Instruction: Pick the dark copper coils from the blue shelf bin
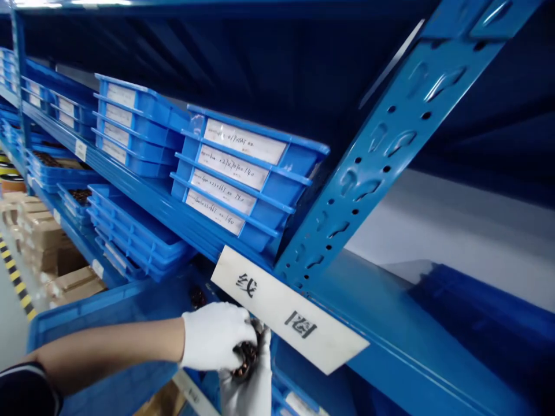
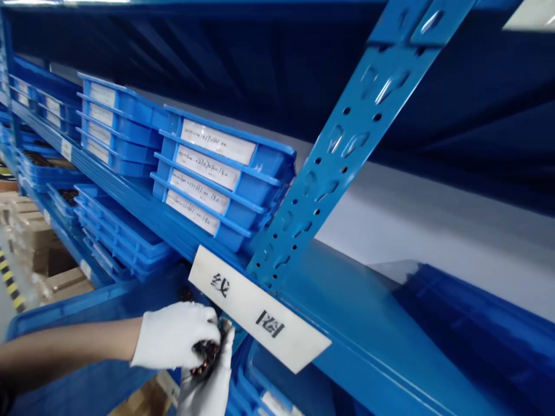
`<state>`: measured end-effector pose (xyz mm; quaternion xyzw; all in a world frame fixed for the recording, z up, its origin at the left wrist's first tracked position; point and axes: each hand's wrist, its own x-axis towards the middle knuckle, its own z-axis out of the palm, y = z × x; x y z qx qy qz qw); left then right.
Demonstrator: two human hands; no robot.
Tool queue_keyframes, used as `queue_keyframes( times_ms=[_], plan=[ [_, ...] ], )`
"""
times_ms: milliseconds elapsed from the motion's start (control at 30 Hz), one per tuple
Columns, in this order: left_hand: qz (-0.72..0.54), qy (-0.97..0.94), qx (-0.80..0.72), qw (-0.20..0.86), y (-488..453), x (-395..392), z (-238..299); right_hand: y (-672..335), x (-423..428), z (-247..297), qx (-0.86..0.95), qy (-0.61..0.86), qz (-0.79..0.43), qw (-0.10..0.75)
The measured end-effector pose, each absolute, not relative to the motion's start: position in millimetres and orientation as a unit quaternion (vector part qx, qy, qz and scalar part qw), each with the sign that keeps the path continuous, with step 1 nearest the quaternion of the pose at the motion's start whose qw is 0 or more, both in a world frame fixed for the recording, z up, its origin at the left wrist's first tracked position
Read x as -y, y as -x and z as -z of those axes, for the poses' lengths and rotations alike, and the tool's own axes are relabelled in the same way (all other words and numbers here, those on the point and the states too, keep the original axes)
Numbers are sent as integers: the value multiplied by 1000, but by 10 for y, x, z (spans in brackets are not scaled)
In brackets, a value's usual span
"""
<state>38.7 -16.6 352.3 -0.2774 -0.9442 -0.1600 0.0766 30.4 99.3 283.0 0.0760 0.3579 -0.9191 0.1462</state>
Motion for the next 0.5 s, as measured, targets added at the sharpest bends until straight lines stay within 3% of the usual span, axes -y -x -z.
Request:
queue_keyframes(
  times_ms=[167, 500],
  plan=[
    [149, 245, 957, 43, -403, 247, -3479, -394, -836, -2984, -184, -197, 940, 208],
    [184, 255, 949, -6, -426, 465, -3387, -396, -699, -2751, -164, -235, 925, 250]
  ],
)
